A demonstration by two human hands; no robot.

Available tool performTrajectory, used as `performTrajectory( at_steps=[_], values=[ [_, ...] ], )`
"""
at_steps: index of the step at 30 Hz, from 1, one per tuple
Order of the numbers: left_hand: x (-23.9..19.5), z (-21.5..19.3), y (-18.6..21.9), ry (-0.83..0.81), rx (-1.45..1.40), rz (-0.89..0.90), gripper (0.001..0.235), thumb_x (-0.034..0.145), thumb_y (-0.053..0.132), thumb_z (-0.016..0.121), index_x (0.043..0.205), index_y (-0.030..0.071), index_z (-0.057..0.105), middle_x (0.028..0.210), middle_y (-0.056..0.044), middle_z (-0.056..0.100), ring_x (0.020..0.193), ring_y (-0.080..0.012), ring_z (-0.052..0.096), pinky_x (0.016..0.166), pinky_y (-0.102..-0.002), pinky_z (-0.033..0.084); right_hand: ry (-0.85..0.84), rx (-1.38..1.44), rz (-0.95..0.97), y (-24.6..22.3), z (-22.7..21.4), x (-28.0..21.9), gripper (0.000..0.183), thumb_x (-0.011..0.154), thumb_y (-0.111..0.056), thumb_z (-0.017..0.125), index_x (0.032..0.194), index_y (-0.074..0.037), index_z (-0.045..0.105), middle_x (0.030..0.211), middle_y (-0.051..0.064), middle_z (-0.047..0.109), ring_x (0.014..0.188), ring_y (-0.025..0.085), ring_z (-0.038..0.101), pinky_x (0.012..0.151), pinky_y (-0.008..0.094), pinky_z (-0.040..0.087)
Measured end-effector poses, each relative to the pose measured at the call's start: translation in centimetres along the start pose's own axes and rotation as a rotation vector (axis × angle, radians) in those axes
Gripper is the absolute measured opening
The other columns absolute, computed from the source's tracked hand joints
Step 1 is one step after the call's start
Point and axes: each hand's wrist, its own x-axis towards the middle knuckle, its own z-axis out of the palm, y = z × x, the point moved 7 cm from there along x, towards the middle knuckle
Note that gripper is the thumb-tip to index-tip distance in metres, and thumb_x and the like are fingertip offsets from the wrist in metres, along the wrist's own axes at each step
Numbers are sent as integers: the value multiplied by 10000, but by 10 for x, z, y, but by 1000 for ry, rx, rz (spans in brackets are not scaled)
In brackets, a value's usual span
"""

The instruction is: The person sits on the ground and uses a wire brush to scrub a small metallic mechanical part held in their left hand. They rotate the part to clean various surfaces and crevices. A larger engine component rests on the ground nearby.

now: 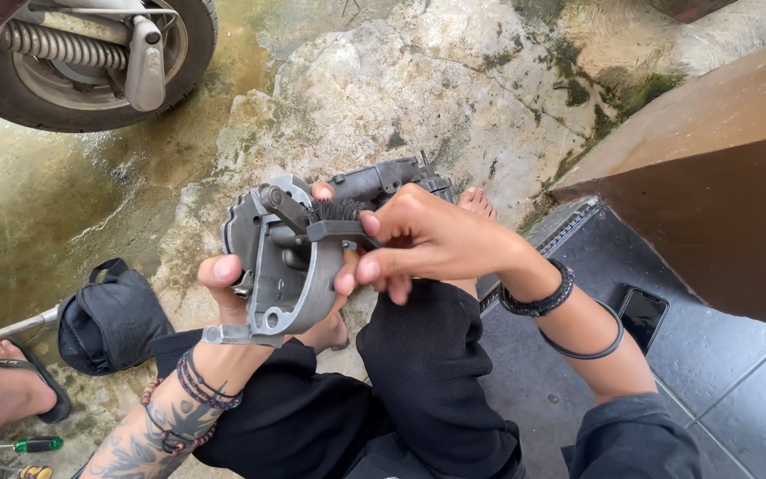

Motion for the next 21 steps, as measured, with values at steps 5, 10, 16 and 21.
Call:
performTrajectory(
  at_steps=[5,10,16,21],
  values=[
    [3,8,13,51,24,84,745,851,316,766,1433,-45,471,1340,-271,520,1076,-418,550,833,-414,522,244,-192,-12,45,-38,-32,655,1031,-684,289,1244,-108,518,1020,75,582,889,189,549,839,403,430],
    [-17,10,33,99,-31,-3,776,865,280,799,1474,1,408,1394,-335,422,942,-376,612,676,-395,534,679,-270,336,196,-76,-117,731,1033,-644,250,1566,-151,336,1398,151,661,1362,344,589,1166,602,379],
    [-33,7,54,133,42,37,702,899,255,828,1444,-1,466,1356,-289,415,943,-325,574,663,-322,541,637,-289,613,318,-36,-187,830,974,-704,95,1650,-224,60,1713,119,175,1572,315,207,1269,547,-23],
    [-56,-6,68,240,85,109,694,865,269,842,1442,29,539,1373,-198,386,949,-271,537,620,-286,490,505,-535,644,353,-9,-198,687,1070,-527,144,1649,-161,90,1724,102,107,1601,266,34,1279,480,-58]
  ],
)
